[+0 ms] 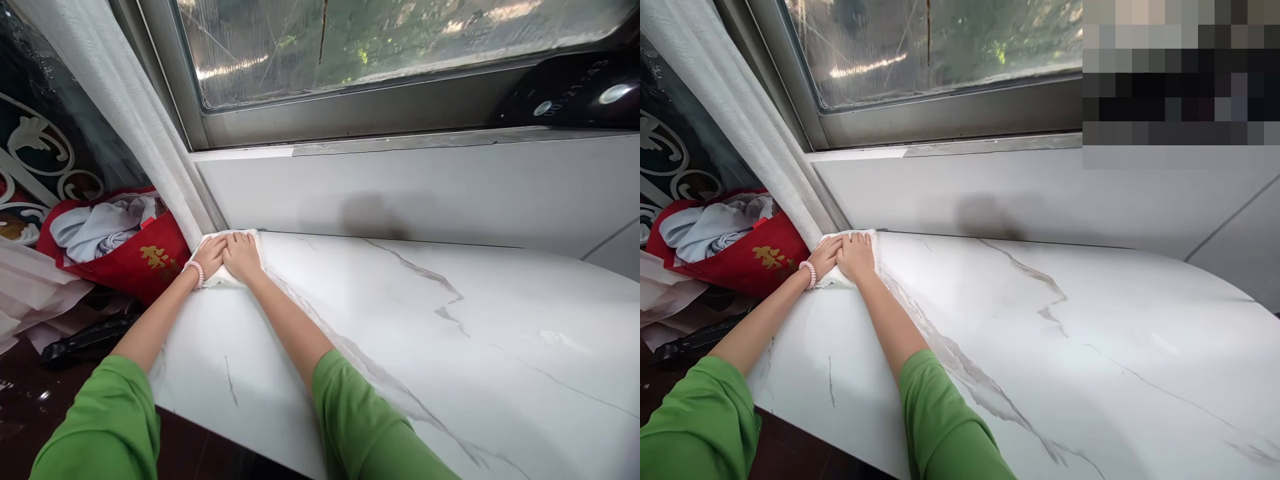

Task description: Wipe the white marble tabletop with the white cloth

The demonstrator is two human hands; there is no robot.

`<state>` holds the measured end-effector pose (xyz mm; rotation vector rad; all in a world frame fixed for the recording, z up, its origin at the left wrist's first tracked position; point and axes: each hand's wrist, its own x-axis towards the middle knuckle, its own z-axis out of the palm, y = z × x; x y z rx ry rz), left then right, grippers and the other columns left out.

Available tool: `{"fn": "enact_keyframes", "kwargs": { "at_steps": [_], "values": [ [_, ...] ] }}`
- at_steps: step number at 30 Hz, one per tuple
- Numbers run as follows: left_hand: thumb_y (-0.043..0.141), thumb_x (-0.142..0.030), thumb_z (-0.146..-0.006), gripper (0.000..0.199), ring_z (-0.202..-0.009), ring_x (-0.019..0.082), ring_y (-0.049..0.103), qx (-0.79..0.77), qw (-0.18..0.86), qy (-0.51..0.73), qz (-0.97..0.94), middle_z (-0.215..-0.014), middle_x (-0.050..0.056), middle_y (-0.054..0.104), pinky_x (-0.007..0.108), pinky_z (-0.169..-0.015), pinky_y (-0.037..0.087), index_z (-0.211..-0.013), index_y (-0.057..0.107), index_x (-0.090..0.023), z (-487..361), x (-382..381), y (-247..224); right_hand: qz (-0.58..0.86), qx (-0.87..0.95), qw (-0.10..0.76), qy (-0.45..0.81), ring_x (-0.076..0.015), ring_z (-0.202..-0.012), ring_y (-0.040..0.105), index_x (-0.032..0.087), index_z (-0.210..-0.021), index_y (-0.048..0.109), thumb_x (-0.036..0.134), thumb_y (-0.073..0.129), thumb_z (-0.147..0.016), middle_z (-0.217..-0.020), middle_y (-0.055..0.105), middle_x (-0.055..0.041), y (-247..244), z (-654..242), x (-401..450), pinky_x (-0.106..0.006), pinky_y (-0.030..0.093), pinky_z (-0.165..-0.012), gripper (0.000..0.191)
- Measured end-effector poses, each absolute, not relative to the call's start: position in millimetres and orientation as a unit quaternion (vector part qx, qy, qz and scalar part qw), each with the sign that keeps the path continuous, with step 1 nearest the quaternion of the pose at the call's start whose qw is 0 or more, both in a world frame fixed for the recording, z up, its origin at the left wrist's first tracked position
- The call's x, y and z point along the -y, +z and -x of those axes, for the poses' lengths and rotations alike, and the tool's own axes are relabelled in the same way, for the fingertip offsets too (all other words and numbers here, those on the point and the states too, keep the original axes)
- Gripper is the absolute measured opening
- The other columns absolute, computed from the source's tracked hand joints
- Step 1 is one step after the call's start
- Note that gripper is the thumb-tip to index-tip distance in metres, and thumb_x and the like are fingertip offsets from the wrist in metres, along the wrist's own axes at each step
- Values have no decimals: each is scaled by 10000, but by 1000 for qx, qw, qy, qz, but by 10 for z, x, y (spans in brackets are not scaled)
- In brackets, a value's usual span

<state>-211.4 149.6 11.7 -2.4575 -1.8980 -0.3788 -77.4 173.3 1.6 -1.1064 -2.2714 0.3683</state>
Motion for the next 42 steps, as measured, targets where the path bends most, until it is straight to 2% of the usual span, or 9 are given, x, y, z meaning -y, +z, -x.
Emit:
{"fn": "enact_keyframes", "kwargs": {
  "at_steps": [14, 25, 31, 35, 42],
  "values": [
    [334, -292, -860, 481, -1248, 242, 437, 603, -14, -149, 784, -1366, 49, 516, 444, -1112, 251, -1285, 547, -216, 2175, -1966, 108, 436, 825, 324, 155, -237, -1156, 490, 123, -1108, 572, 159, 355, -892, -1169, 612, -128, -3, 829, -2124, -402, 222, -1106, 308],
    [304, -291, -931, 434, -1316, 225, 383, 632, -1, -121, 765, -1437, 57, 446, 485, -1127, 194, -1322, 484, -234, 2106, -1845, 63, 397, 821, 356, 205, -202, -1151, 492, 144, -1104, 589, 132, 390, -858, -1184, 620, -90, -77, 767, -2134, -375, 201, -1121, 317],
    [285, -243, -944, 446, -1344, 219, 353, 646, 25, -102, 756, -1459, 56, 417, 490, -1137, 177, -1361, 443, -238, 2019, -1550, 46, 368, 836, 359, 194, -216, -1107, 507, 163, -1040, 602, 140, 383, -862, -1141, 632, -88, -72, 695, -1941, -392, 250, -1086, 283],
    [253, -238, -955, 482, -1389, 239, 281, 684, 46, -57, 726, -1500, 97, 350, 510, -1145, 145, -1420, 367, -175, 1907, -1204, 59, 333, 860, 337, 188, -213, -1069, 520, 158, -1018, 599, 140, 385, -865, -1117, 629, -97, -33, 631, -1731, -384, 296, -1046, 263],
    [271, -213, -929, 498, -1383, 274, 300, 699, 113, -38, 705, -1488, 142, 362, 532, -1136, 170, -1406, 389, -131, 1719, -287, -35, 261, 892, 314, 193, -215, -1147, 493, 111, -1102, 583, 133, 431, -853, -1193, 606, -126, 5, 426, -1003, -383, 260, -1084, 292]
  ]
}}
